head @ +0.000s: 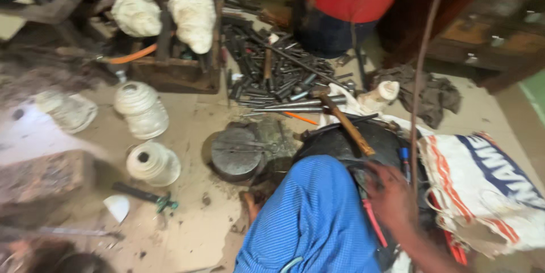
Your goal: The person sits on the floor and uses a blowtorch to heat two metal rings placed on a brick. They use pliers to adjust the rings and a metal rod to apply material to the heated area.
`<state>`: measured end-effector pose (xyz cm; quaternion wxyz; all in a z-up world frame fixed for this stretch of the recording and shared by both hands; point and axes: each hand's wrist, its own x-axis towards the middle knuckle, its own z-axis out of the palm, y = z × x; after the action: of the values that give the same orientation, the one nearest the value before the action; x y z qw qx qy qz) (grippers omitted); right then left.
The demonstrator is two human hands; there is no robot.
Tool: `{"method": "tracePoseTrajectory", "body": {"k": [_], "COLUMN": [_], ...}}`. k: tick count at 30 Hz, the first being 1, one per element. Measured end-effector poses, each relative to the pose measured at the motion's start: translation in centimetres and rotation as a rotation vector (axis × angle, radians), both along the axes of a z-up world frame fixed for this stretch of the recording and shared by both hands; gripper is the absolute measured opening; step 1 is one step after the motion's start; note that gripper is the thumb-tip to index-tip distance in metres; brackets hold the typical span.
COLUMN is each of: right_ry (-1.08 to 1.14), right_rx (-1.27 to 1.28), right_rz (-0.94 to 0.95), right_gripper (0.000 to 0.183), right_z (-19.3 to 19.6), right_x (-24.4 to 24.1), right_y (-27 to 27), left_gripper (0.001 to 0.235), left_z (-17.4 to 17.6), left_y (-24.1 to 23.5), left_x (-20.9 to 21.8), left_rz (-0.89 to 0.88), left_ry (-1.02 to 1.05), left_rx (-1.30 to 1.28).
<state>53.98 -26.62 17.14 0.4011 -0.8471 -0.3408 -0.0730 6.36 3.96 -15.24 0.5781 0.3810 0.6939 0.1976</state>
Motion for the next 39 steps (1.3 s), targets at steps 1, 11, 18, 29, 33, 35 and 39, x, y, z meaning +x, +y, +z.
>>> {"method": "tracePoseTrajectory", "body": {"k": [1, 11, 18, 29, 33, 35, 39], "right_ry": [0.025, 2.127, 2.265, 1.285, 1.223, 1.199, 1.253], "right_rx": [0.005, -0.214, -0.342, -0.832, -0.944, -0.964, -0.905], "right_rz": [-0.053, 0.786, 1.01, 0.843, 0.924, 0.94, 0.988], "right_gripper": [0.024, 0.037, 0.051, 0.046, 0.046, 0.044, 0.044], "right_z": [-1.3, -27.8, -25.5, -16.9, -17.4, -17.2, -17.4], "right_x": [0.0, -41.3, -41.5, -20.6, -24.4, -25.2, -25.4], "right_y": [-0.6, 9.7, 11.3, 17.3, 17.6, 17.8, 18.1], "left_gripper": [0.02, 0.019, 0.016, 0.012, 0.023, 0.025, 0.023], "left_z": [0.6, 12.0, 14.4, 10.8, 9.1, 8.4, 7.8], "left_y": [0.2, -8.6, -7.6, -6.3, -6.0, -6.2, -6.0], "left_x": [-0.2, -8.7, -8.5, -8.9, -8.4, -8.2, -8.1], "left_rz": [0.011, 0.484, 0.635, 0.498, 0.33, 0.29, 0.268], "left_ry": [-0.035, -0.409, -0.686, -0.672, -0.648, -0.625, -0.614], "left_rx": [0.032, 0.263, 0.234, 0.154, 0.142, 0.161, 0.124]}}
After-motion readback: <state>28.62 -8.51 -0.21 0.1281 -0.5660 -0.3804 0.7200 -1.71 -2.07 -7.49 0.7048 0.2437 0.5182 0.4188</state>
